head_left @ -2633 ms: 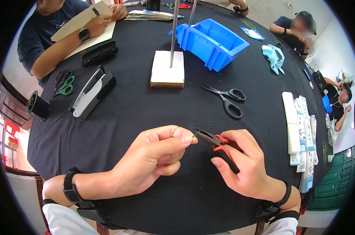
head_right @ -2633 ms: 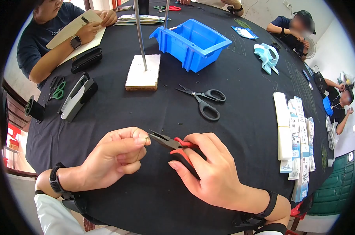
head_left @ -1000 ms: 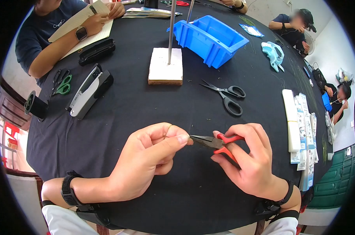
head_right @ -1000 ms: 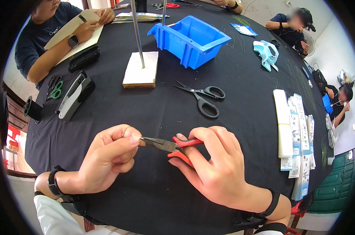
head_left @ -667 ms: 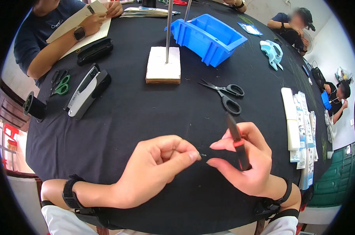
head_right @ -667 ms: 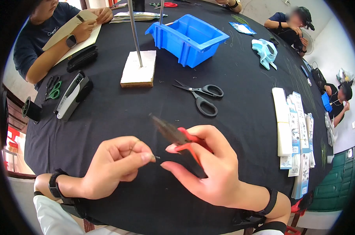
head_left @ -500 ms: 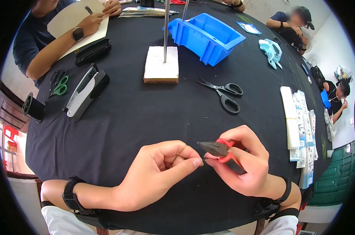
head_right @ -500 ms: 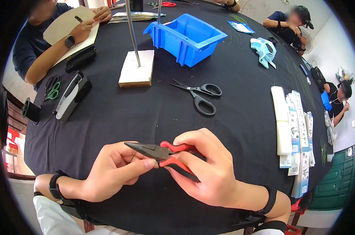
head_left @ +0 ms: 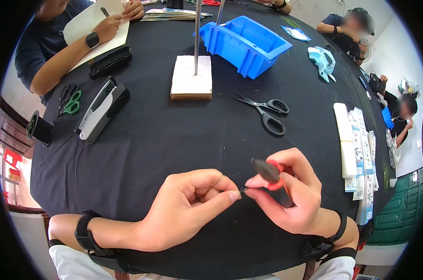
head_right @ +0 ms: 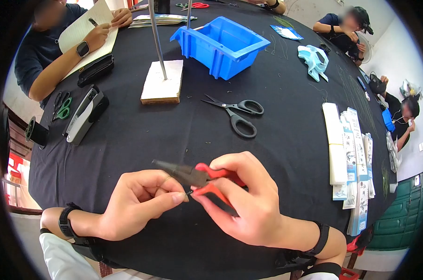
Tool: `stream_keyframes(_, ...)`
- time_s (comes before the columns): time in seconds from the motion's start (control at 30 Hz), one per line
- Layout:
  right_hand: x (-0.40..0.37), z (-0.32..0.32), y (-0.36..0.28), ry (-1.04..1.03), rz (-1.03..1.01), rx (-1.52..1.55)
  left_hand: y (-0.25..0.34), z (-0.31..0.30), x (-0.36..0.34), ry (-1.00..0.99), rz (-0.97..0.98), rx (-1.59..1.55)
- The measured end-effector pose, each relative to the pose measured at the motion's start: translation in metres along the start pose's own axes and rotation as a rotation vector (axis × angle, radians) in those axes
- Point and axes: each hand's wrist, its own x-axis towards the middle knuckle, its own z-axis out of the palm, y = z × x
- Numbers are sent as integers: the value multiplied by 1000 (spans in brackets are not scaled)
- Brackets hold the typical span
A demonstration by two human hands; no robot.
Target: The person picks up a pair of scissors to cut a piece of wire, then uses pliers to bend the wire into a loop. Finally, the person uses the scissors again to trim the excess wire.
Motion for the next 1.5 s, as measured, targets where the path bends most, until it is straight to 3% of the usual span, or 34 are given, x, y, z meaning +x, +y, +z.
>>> stream_keyframes(0.57, 6, 0, -4, 8, -184, -118, -8, 0, 0, 59, 243, 297)
stream_keyframes(0.97, 6, 1, 3, -31, -224, -91, -6, -2, 0, 22, 163, 350)
stream_keyframes(1.07, 5, 2, -1, -30, -159, -81, -8, -1, 1, 52, 214, 334)
stream_keyframes(1.33, -1, 3, 2, -54, 8, 51, -1, -5, 4, 74, 48, 36)
stream_keyframes(1.5, 4, -1, 5, -26, 24, -59, 7, -13, 7, 42, 12, -112)
